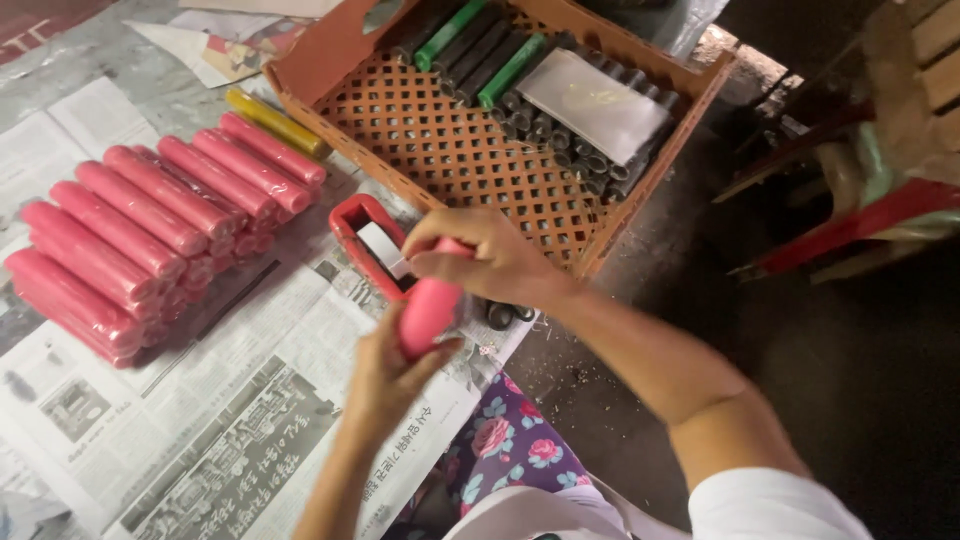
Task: Wrapping individual candles in paper and securing them with tape from a dispenser.
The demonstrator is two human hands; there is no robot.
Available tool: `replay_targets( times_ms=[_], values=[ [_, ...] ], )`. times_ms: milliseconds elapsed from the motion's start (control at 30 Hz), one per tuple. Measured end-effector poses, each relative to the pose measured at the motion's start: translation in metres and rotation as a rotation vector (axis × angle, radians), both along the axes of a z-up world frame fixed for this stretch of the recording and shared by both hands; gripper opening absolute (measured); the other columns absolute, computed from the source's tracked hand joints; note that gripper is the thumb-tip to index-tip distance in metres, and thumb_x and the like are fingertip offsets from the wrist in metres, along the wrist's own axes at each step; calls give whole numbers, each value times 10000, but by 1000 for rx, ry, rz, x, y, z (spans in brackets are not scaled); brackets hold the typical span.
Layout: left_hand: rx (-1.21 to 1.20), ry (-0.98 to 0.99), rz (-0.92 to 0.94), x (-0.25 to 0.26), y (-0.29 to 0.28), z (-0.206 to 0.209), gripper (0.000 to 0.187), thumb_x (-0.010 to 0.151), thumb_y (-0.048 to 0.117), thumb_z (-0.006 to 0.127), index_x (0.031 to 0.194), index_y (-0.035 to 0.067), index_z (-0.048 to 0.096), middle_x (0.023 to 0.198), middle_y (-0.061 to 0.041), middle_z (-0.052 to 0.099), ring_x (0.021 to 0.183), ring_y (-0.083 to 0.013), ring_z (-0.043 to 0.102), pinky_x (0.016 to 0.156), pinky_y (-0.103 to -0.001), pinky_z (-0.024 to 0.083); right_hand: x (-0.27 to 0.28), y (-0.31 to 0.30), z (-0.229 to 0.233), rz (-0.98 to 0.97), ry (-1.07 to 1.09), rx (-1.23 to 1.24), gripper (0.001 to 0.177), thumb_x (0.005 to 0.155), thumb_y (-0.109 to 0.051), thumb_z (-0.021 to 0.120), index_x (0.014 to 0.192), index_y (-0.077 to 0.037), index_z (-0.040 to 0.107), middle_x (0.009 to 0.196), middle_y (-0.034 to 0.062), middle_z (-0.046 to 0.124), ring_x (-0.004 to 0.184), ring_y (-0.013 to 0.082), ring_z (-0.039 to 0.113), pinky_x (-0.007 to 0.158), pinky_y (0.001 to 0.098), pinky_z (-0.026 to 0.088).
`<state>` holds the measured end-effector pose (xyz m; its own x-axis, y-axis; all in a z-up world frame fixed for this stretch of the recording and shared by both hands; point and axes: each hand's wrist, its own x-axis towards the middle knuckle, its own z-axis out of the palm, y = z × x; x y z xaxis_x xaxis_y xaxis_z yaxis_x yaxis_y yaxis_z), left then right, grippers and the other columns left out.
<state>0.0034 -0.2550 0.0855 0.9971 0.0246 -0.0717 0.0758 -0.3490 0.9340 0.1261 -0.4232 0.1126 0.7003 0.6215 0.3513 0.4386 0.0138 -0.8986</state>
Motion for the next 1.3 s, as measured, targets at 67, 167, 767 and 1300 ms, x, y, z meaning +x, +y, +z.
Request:
replay_targets(
  times_ms=[67, 167, 767, 1300],
  values=[
    [-84, 14, 26, -5, -15, -23, 502, 666, 237, 933, 1096, 130, 698, 835, -133, 772, 779, -297, 730, 729, -412, 553, -10, 0, -12, 20, 128, 155, 440, 892, -356, 794, 1231, -105, 668, 952, 116, 696, 941, 248, 709, 806, 361, 599],
    [-204, 3, 30, 0, -20, -60, 493, 642, 209, 951, 1066, 133, 711, 843, -112, 759, 778, -241, 697, 764, -381, 551, -38, 2, -8, 31, 292, 394, 643, 836, -251, 860, 1370, -48, 565, 1122, 184, 665, 1118, 296, 673, 975, 411, 565],
    [704, 235, 307, -93, 134, -127, 647, 826, 488, 702, 1399, 222, 565, 1050, -58, 690, 859, -251, 651, 705, -424, 521, 178, -167, -123, -767, -284, -900, 305, 1000, -157, 688, 1172, 92, 647, 1186, 292, 643, 1007, 375, 647, 811, 472, 607],
    [964, 74, 238, -144, 209, -209, 865, 668, 567, 802, 1455, 265, 609, 1304, -160, 681, 1122, -394, 674, 1021, -515, 529, 227, -195, -159, -733, -268, -1365, 219, 925, 51, 535, 884, -26, 736, 764, 166, 720, 692, 364, 700, 528, 460, 601]
  ],
)
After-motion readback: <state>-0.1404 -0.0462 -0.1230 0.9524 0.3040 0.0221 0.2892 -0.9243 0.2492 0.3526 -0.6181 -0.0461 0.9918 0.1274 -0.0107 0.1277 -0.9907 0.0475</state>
